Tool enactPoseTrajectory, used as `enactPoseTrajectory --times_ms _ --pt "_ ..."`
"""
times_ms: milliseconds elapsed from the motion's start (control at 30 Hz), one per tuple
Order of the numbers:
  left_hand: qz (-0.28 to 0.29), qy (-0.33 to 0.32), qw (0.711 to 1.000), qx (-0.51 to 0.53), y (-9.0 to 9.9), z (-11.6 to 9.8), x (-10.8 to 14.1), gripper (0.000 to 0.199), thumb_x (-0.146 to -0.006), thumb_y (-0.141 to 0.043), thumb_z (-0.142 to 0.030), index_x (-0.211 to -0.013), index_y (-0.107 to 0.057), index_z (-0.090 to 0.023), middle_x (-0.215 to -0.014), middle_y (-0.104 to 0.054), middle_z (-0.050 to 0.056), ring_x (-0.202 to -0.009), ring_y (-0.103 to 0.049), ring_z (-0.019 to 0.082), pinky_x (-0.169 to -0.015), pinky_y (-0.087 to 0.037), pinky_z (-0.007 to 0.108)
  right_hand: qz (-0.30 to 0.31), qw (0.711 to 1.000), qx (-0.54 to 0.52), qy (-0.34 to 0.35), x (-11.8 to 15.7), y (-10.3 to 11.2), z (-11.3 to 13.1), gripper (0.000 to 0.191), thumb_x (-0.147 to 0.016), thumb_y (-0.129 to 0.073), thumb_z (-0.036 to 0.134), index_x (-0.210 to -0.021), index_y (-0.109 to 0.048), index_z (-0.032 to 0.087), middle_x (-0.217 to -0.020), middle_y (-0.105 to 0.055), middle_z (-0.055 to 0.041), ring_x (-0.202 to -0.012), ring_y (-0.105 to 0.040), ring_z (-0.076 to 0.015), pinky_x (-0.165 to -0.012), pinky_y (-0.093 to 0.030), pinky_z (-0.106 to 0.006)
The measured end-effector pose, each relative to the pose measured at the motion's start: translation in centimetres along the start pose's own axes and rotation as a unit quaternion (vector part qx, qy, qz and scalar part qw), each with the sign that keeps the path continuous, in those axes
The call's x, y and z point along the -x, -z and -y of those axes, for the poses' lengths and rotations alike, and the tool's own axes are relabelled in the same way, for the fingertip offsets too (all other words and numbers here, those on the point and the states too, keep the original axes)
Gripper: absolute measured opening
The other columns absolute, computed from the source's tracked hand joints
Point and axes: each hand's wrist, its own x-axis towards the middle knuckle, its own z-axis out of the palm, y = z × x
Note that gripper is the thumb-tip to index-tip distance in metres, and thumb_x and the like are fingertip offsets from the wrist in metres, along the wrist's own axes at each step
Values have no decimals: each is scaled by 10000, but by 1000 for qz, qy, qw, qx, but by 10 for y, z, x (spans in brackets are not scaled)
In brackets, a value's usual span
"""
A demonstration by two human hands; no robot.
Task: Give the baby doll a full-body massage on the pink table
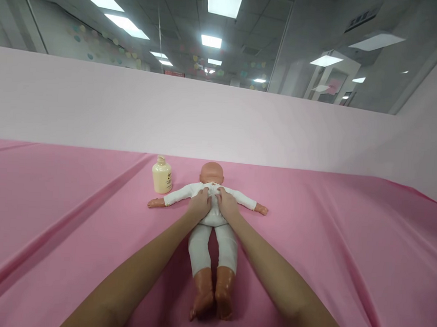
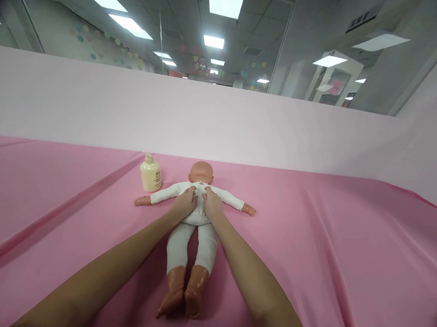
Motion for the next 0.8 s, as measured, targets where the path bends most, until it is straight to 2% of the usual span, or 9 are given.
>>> enactPoseTrajectory --times_ms 100,267,433,633,800 --pt "-8 9 1000 -16 -2 -2 -6 330 -947 -342 -271 -1230 -417 -119 -1026 -610 163 -885 -635 273 -737 -458 358 18 998 52 -9 -8 -2 4 359 -981 -318 305 -1307 -419 194 -1059 -670 -128 -975 -626 -262 -823 -430 -356" --pt "0 19 999 -30 -7 -1 -17 297 -960 -310 -256 -1100 -479 -57 -928 -619 172 -871 -638 255 -736 -442 316 21 997 69 -21 -20 -8 7 337 -972 -329 288 -1222 -505 148 -977 -679 -161 -933 -636 -287 -798 -436 -370" --pt "10 52 997 -57 -13 -1 -22 253 -945 -335 -258 -1094 -467 -100 -971 -615 163 -869 -638 273 -728 -450 349 1 998 53 -21 -20 -14 2 310 -975 -336 285 -1218 -506 198 -1072 -666 -94 -991 -618 -233 -831 -434 -325" --pt "12 51 996 -71 -15 -3 -14 326 -938 -339 -308 -1225 -404 -169 -1058 -578 127 -878 -630 268 -719 -457 364 -14 1000 12 6 -9 -15 -12 349 -959 -374 313 -1299 -445 269 -1173 -619 -23 -996 -599 -169 -857 -429 -274" --pt "16 44 996 -80 -14 -8 -4 465 -928 -374 -392 -1338 -339 -174 -1163 -523 148 -943 -600 286 -748 -454 380 -19 999 -14 48 2 -13 -19 395 -945 -408 330 -1331 -413 249 -1163 -592 -40 -964 -591 -161 -810 -439 -263"
